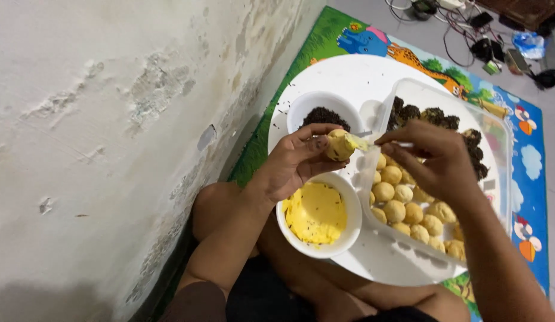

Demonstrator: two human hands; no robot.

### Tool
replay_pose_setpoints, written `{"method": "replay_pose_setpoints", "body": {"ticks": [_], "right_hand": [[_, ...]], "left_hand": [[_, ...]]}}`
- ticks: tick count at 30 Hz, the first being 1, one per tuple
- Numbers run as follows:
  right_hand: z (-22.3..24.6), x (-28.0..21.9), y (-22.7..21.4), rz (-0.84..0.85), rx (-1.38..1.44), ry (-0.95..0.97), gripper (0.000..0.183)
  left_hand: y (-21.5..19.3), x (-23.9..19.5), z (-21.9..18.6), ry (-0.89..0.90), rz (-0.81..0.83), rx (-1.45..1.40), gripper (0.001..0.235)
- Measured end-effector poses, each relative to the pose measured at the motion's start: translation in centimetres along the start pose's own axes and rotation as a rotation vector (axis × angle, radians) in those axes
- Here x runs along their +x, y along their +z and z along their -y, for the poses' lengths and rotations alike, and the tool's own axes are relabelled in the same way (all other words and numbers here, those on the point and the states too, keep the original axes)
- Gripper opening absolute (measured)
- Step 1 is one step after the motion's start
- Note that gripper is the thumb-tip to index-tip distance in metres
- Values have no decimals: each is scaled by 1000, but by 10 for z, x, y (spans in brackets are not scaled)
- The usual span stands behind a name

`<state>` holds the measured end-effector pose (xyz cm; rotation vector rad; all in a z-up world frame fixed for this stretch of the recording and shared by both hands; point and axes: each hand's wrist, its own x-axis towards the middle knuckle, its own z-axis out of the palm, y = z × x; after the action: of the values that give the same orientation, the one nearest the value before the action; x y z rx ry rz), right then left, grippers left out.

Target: The person coats small round food balls with a yellow paste and then sprinkles them with dark crumbs. They use a spoon to apply the paste and sprinkle the crumbs, placing the finished items on a tray.

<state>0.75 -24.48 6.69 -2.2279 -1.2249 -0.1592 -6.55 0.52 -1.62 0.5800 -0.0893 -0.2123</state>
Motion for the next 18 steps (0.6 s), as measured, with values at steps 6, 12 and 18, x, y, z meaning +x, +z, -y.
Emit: {"method": "replay_pose_setpoints", "body": {"ticks": [6, 12, 18], "right_hand": [[7, -8, 11, -97, -162, -115, 8], [5, -9, 8, -234, -12, 24, 9], [-5, -13, 21, -218, -253, -94, 14]], "left_hand": [[-9, 12, 9, 57, -131, -143, 45], [-8, 12, 10, 99, -32, -134, 47], [-4, 12, 16, 104, -70, 25, 47]]}}
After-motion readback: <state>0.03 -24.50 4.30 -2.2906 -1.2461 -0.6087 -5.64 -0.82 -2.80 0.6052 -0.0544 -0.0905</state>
